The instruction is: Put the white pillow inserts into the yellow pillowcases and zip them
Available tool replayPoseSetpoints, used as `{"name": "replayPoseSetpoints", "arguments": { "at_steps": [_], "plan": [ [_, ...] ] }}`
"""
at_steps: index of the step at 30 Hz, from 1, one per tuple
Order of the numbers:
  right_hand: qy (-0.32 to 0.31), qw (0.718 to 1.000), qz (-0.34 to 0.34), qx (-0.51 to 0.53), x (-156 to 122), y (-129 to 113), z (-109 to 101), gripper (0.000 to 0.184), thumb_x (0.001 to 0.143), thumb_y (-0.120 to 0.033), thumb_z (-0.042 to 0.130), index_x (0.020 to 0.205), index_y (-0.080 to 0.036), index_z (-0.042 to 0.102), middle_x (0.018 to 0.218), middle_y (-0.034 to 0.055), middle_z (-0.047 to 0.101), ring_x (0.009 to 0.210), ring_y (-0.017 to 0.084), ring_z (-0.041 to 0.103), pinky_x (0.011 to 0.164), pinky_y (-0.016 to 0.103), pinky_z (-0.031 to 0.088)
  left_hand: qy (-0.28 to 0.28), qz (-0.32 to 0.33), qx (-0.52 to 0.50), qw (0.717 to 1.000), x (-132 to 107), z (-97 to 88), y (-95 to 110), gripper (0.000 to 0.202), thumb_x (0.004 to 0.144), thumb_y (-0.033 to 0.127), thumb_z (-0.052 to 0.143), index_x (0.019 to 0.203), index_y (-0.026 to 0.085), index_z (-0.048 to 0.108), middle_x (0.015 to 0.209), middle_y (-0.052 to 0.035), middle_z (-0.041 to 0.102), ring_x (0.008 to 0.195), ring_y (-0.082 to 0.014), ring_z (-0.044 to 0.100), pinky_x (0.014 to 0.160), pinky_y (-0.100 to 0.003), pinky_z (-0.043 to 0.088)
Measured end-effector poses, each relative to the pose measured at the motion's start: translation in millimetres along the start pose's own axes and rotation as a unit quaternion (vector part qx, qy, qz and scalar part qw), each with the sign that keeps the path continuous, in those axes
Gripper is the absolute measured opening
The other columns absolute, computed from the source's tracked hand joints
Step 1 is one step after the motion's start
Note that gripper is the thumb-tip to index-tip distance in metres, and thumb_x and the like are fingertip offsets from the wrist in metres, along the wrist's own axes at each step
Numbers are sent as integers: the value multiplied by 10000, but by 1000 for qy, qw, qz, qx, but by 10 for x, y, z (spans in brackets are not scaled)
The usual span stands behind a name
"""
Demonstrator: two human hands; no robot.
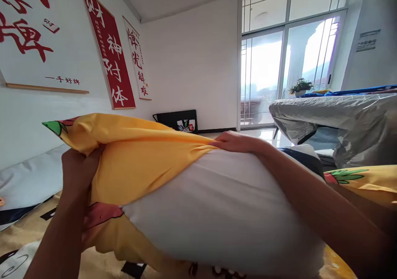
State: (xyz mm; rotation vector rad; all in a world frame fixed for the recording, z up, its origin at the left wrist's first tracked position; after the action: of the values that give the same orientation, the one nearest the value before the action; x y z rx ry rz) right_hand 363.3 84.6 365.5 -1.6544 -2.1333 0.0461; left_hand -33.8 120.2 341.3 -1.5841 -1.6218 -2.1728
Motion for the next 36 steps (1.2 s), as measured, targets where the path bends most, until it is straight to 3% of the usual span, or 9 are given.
{"name": "replayPoseSetpoints", "arguments": {
  "at_steps": [4, 8, 11, 15, 19, 25, 29, 33, 36],
  "plan": [
    [-160, 986, -40, 8, 76, 165, 450, 535, 867, -627, 395, 838, -168, 667, 838, 38, 654, 734, 167, 560, 633, 253, 403, -75, -93, 100, 988, 66, 107, -528, 302, 610, 398, 641, 723, 119, 626, 691, -55, 637, 837, -304, 616, 766, -487, 508],
    [-87, 987, -71, -112, 373, 134, 924, 325, 866, -440, 511, 916, -178, 697, 999, 74, 687, 883, 191, 617, 737, 251, 428, -136, -135, 115, 975, -92, 304, -1232, 296, 597, 420, 605, 687, 139, 592, 677, -103, 640, 742, -308, 609, 658, -441, 512],
    [-37, 987, -34, -151, 583, -21, 1119, 281, 845, -335, 527, 931, -144, 714, 967, 143, 700, 928, 258, 633, 788, 313, 424, -142, -120, 141, 972, -171, 401, -1446, 375, 640, 455, 588, 828, 131, 614, 779, -141, 657, 838, -358, 613, 733, -486, 495],
    [29, 981, 17, -190, 696, -105, 1233, 307, 854, -255, 470, 967, -115, 718, 934, 189, 702, 923, 298, 647, 787, 351, 427, 6, 129, 146, 981, -429, 507, -1120, 588, 768, 391, 542, 1280, 112, 460, 1299, -205, 504, 1250, -353, 427, 1031, -505, 342],
    [47, 978, 29, -201, 686, -63, 1293, 289, 843, -185, 448, 913, -141, 725, 914, 162, 709, 915, 279, 654, 759, 326, 432, -275, 375, 171, 869, -895, 887, -592, 504, 836, 377, 525, 1294, 177, 458, 1293, -132, 542, 1189, -276, 496, 1004, -409, 379],
    [28, 981, 7, -190, 443, 80, 1255, 323, 924, -282, 391, 940, -155, 688, 956, 130, 708, 893, 247, 655, 760, 314, 435, -348, 345, 343, 801, -1042, 1394, -373, 299, 795, 54, 413, 992, 145, 619, 990, -119, 628, 957, -265, 581, 801, -379, 450],
    [-61, 988, -96, -101, 236, 530, 1109, 423, 939, -487, 378, 1196, -228, 592, 1170, 71, 660, 1075, 219, 599, 928, 335, 391, -314, 375, 361, 794, -976, 1360, -471, 304, 772, -2, 405, 886, 165, 631, 894, -89, 633, 869, -229, 585, 707, -314, 454],
    [-88, 993, -30, -78, 165, 976, 1075, 594, 844, -636, 460, 1223, -198, 593, 1221, 119, 628, 1152, 302, 546, 996, 452, 330, -267, 465, 332, 776, -1066, 1307, -531, 214, 805, 90, 466, 867, 186, 647, 885, -77, 657, 806, -207, 584, 693, -299, 436],
    [-48, 995, -19, -87, 144, 920, 1142, 556, 815, -617, 530, 1134, -174, 633, 1082, 117, 679, 1049, 292, 585, 950, 426, 362, -263, 496, 323, 762, -1119, 1413, -479, 252, 850, 135, 454, 1002, 183, 650, 1004, -104, 664, 834, -224, 587, 706, -323, 418]
  ]
}}
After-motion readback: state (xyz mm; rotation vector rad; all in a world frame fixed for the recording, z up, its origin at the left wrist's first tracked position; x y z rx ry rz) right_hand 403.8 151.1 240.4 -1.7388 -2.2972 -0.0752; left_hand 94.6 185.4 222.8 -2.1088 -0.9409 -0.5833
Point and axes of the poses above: each hand's wrist, its own x-axis towards the middle knuckle, its own z-axis out of the palm, y = z × x, the point moved 1 cm from there along x, towards the middle knuckle
